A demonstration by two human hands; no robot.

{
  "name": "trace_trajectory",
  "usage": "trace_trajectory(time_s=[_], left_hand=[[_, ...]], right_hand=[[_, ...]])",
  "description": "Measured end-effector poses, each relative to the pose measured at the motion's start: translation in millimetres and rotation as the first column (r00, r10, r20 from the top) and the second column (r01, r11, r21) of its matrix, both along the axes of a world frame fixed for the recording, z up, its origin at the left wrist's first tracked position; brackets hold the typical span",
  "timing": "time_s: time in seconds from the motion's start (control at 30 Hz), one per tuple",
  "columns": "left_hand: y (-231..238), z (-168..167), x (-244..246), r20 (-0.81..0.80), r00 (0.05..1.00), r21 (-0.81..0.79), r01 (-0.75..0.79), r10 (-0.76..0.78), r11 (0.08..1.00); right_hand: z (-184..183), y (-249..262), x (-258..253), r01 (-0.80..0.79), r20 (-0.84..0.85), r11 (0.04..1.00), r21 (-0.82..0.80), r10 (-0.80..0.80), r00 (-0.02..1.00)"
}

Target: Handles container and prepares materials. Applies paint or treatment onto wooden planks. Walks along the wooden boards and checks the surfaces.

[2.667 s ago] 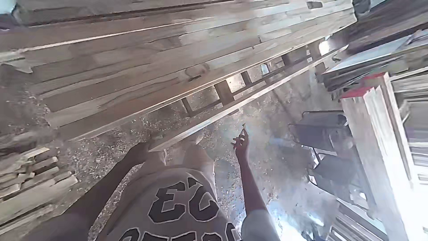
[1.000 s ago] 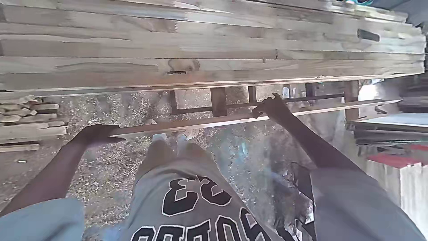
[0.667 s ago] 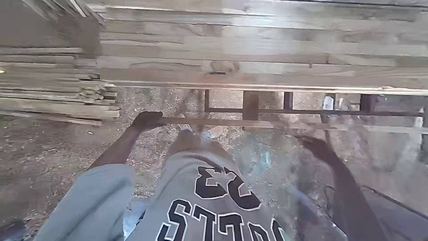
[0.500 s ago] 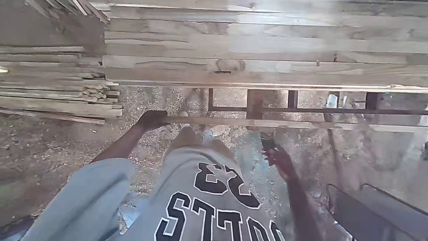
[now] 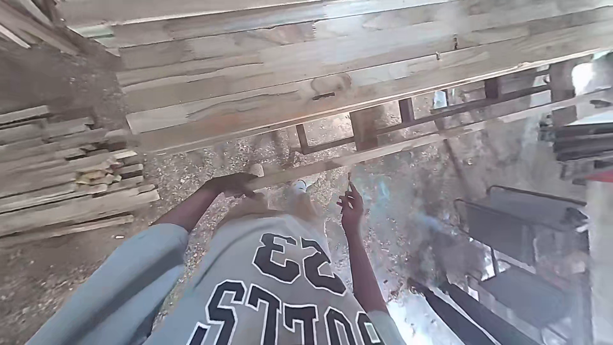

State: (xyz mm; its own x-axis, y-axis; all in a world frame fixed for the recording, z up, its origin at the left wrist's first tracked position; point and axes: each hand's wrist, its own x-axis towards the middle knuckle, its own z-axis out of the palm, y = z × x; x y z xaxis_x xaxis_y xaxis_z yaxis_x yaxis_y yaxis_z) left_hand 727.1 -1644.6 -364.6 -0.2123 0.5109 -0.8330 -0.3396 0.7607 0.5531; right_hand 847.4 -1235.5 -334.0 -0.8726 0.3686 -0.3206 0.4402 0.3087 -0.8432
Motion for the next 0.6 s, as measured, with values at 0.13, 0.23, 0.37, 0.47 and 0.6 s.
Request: trace_trajectory(time_s=[0.13, 0.23, 0.37, 0.47, 0.6], left_hand=[[-4.7, -8.7, 1.6, -0.091, 0.994, 0.063, 0.059, -0.053, 0.996], [-0.9, -3.4, 1.0, -0.117, 0.988, 0.058, 0.11, -0.103, 0.992], [0.2, -4.2, 3.9, -0.127, 0.984, 0.017, 0.126, -0.123, 0.992], [-0.5, -7.8, 4.0, -0.198, 0.974, 0.018, 0.117, -0.111, 0.993], [2.0, -5.0, 16.9, -0.314, 0.939, -0.043, 0.137, -0.143, 0.99]], right_hand=[[-15.8, -24.5, -11.8, 0.011, -0.05, 0.958, 0.288, 0.004, 0.999], [-27.1, -31.8, -38.1, 0.062, -0.052, 0.916, 0.397, -0.045, 0.998], [-34.5, -50.5, -43.3, 0.036, 0.172, 0.859, 0.511, -0.143, 0.975], [-29.0, -43.3, -32.3, 0.006, 0.217, 0.853, 0.521, -0.139, 0.966], [31.7, -12.7, -65.6, 0.03, 0.265, 0.915, 0.403, -0.148, 0.953]])
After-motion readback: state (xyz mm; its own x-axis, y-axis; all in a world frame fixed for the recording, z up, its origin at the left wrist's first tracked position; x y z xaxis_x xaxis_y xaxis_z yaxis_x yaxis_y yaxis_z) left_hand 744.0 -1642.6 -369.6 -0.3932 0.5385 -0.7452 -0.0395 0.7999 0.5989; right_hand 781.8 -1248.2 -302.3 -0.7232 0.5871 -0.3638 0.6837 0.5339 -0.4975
